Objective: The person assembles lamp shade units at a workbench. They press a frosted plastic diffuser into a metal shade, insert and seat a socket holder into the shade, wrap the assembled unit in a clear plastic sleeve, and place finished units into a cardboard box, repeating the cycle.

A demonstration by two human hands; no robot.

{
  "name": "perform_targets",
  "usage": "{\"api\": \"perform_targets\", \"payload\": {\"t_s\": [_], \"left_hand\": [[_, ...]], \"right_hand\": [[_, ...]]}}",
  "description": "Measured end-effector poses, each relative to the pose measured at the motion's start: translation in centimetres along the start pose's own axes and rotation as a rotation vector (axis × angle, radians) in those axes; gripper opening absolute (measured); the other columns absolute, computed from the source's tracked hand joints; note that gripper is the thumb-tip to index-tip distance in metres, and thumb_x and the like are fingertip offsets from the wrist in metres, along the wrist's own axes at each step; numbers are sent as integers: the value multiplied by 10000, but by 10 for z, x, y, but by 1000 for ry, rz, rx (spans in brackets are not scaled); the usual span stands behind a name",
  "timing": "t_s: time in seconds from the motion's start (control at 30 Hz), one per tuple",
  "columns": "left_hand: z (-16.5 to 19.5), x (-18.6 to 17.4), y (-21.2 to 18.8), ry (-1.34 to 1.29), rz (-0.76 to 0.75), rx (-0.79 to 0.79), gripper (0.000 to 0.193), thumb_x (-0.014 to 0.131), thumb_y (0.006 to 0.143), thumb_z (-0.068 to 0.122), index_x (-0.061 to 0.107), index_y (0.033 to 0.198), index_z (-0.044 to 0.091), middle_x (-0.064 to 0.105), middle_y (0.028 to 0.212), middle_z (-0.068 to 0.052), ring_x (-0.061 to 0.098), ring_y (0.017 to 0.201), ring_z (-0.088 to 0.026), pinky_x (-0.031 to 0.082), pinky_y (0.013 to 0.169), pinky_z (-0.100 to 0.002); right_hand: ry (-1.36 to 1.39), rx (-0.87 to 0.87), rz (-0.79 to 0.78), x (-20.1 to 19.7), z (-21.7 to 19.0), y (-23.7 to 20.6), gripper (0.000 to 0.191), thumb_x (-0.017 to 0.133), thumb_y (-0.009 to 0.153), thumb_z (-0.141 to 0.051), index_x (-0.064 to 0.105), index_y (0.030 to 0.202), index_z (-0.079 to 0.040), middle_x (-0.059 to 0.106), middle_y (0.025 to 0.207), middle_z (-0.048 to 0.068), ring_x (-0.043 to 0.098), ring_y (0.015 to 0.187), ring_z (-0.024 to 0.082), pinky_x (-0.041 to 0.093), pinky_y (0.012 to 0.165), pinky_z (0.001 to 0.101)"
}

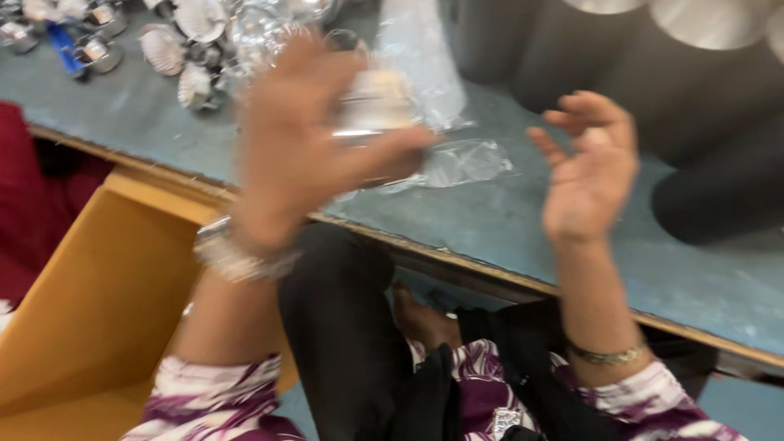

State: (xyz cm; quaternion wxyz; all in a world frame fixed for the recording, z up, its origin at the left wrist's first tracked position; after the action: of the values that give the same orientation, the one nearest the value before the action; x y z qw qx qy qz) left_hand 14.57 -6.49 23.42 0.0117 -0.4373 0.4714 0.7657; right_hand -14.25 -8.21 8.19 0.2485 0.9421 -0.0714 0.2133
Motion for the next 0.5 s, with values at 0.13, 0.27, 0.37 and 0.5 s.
{"api": "perform_targets", "payload": {"t_s": [0.13, 0.27, 0.37, 0.5], "left_hand": [[-81, -67, -111, 714, -444, 146, 278, 826, 793, 439, 816, 876, 174, 680, 796, -111, 637, 718, -323, 472, 583, -406], [-221, -89, -285, 629, -945, -1330, 905, 689, 668, 858, 818, 809, -26, 760, 842, -263, 756, 838, -425, 574, 769, -498], [-239, -58, -364, 456, -1182, -1452, 876, 788, 635, 795, 791, 882, -46, 751, 925, -274, 755, 919, -447, 585, 813, -524], [-257, -36, -352, 378, -1130, -1231, 611, 835, 701, 607, 805, 901, 31, 725, 922, -242, 707, 893, -445, 563, 776, -530]], "right_hand": [[48, 91, 117, -36, 9, 7, 207, 578, 1095, -124, 579, 1290, -54, 651, 1212, 89, 616, 1043, 201, 532, 959, 393], [77, 150, 96, -38, 30, -2, 201, 560, 1058, -23, 624, 1249, -23, 676, 1085, 106, 649, 935, 211, 558, 893, 372], [44, 196, -3, -21, 40, -6, 163, 559, 1043, 13, 643, 1181, -6, 679, 1040, 108, 675, 923, 205, 580, 891, 363], [-39, 246, -44, -12, 44, -4, 148, 575, 1035, 13, 652, 1161, 0, 688, 1043, 103, 675, 934, 187, 580, 901, 356]]}}
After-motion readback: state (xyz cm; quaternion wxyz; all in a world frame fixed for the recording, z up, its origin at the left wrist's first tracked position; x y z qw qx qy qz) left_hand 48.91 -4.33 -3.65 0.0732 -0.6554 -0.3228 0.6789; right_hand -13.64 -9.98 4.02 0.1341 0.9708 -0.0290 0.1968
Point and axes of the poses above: each hand's wrist, its own y-axis towards the middle knuckle, its own x-axis out of the palm, z = x × y, the point moved 7 cm from there along y, towards the middle knuckle
